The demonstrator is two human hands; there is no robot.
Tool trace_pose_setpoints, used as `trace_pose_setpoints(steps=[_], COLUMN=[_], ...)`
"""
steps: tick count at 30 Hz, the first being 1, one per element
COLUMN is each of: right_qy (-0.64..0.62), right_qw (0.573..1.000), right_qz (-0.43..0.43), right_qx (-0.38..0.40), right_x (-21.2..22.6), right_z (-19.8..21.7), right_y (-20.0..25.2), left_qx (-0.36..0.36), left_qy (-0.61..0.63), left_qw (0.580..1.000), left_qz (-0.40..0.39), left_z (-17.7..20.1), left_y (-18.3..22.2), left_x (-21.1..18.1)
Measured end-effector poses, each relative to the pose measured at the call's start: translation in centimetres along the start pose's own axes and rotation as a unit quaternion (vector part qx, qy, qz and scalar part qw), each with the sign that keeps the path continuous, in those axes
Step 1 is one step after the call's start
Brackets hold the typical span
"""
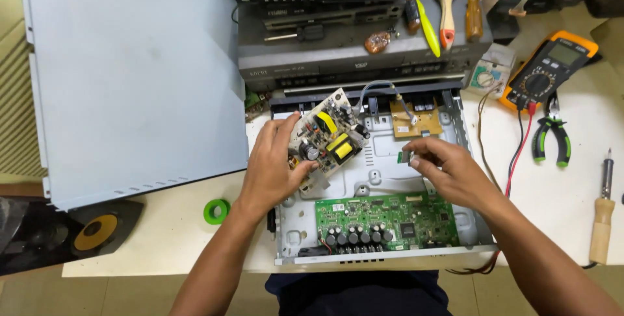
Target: Connecting ribbon cables and installing circuit boards into an electronic device chassis during a repair process.
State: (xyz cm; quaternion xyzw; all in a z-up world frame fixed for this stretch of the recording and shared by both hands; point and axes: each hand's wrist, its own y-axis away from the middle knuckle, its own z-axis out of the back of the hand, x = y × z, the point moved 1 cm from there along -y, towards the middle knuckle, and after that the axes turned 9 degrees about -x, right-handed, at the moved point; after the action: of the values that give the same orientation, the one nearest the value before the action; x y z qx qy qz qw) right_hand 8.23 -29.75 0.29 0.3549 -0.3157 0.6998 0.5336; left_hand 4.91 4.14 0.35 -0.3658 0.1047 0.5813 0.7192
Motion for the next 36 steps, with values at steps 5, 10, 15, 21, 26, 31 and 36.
trace_pose_setpoints(steps=[5, 10, 15, 21, 26, 31, 36], right_qy=[-0.014, -0.012, -0.008, 0.034, 0.07, 0.044, 0.034], right_qw=[0.999, 0.999, 0.999, 0.999, 0.99, 0.99, 0.992], right_qz=[-0.036, -0.013, 0.031, 0.011, 0.017, 0.06, 0.072], right_qx=[0.022, 0.039, 0.027, 0.037, 0.118, 0.118, 0.094], right_x=[0.4, 0.7, 1.1, 1.3, 0.8, 0.0, 0.5], right_z=[0.6, 0.9, 1.2, 1.2, 0.3, -0.6, -0.4], right_y=[-0.1, -0.2, 0.2, 0.4, 0.3, 0.4, 0.4], left_qx=[-0.01, -0.002, -0.057, -0.066, -0.067, -0.072, -0.073], left_qy=[0.043, 0.056, 0.015, -0.033, -0.048, -0.003, 0.046], left_qw=[0.999, 0.998, 0.984, 0.953, 0.936, 0.954, 0.964], left_qz=[0.022, -0.025, -0.165, -0.293, -0.341, -0.29, -0.253], left_z=[-0.4, -0.4, -2.6, -1.1, 0.1, -1.7, -1.1], left_y=[0.4, 0.7, 2.2, 3.5, 3.5, 4.8, 4.1], left_x=[0.5, -0.1, 0.4, -2.1, -3.4, -1.4, -1.1])
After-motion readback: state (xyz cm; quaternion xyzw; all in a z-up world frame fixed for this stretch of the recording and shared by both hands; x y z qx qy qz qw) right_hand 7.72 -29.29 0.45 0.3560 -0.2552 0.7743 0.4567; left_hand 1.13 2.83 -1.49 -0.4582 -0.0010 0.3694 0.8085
